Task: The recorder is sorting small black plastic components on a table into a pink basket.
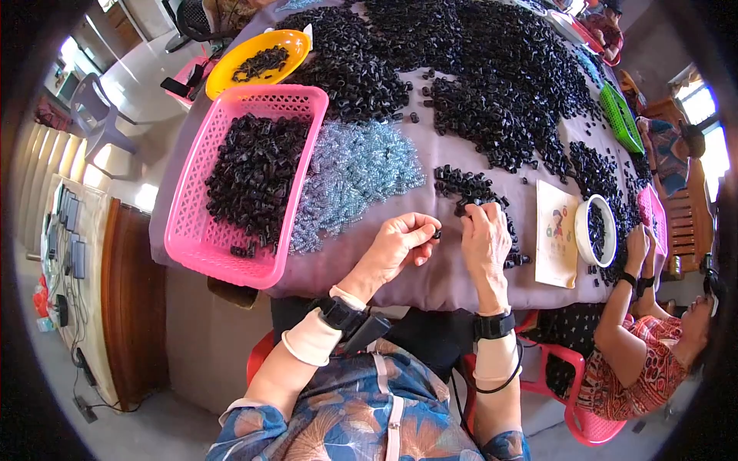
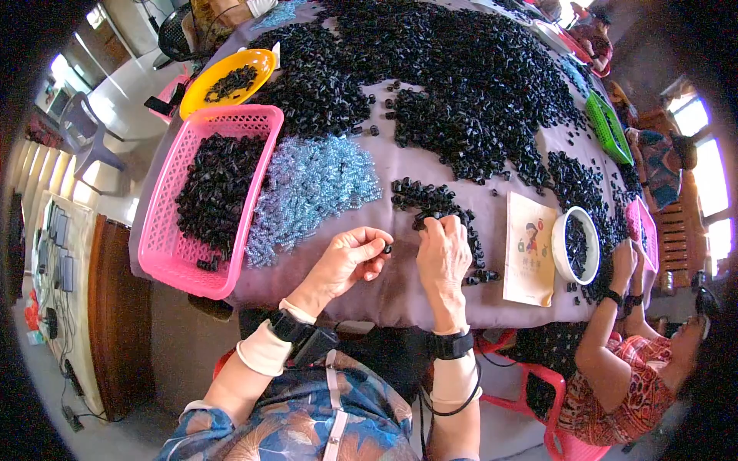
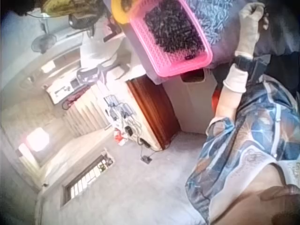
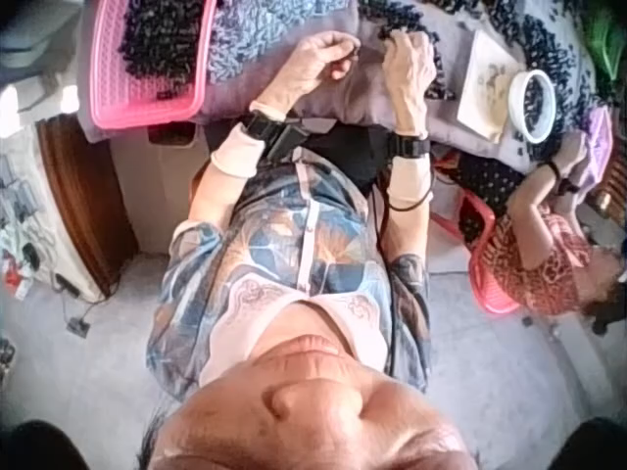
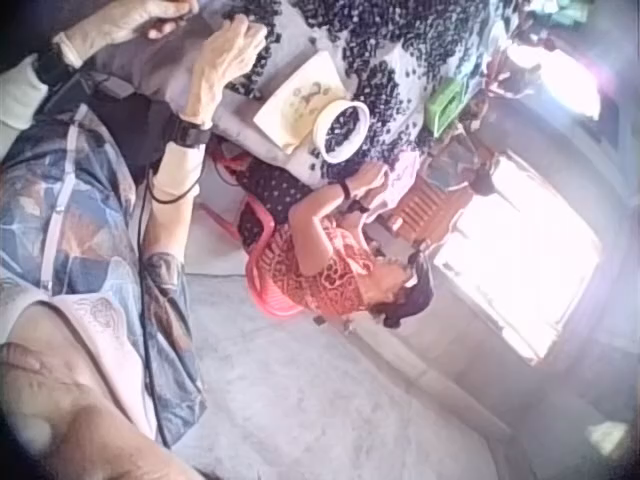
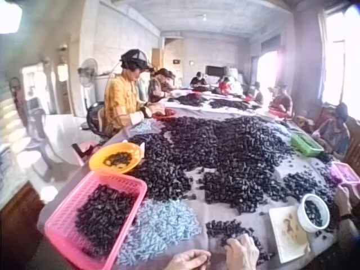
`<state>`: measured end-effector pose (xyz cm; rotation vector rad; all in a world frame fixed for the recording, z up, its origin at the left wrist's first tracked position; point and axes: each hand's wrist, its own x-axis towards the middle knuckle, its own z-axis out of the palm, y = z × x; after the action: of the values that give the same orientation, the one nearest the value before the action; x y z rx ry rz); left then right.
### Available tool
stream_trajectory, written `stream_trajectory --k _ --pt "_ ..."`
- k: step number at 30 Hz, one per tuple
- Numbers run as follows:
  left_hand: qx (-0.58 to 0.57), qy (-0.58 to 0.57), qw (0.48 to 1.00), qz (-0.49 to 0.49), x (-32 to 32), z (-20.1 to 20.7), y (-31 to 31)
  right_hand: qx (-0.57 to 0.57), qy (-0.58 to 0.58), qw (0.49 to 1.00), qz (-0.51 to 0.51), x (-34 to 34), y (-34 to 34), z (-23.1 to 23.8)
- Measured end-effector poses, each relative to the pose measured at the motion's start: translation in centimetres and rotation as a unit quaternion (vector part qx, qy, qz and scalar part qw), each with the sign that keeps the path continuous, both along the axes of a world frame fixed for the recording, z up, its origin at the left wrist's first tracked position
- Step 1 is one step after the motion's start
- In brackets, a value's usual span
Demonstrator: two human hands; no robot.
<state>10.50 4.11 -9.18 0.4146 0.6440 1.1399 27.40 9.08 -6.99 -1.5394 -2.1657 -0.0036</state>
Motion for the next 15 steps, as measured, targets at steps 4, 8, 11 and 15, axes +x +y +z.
stream_trajectory --k 4,8,11,15 --pt "0.000 0.007 1.000 0.004 0.0 -0.1 -0.1 -0.002 0.031 0.999 0.023 -0.8 -0.2 0.5" --pt "0.003 0.016 1.000 0.009 0.3 -0.1 -0.1 0.028 -0.006 0.997 0.065 -1.4 0.0 0.6" --pt "0.007 0.024 0.999 0.022 0.4 -0.2 -0.3 0.044 -0.034 0.995 0.087 -1.7 0.0 0.9" --pt "0.011 0.025 0.999 0.032 0.5 -0.3 -0.3 0.007 0.076 0.993 0.090 -1.5 -0.8 0.6"
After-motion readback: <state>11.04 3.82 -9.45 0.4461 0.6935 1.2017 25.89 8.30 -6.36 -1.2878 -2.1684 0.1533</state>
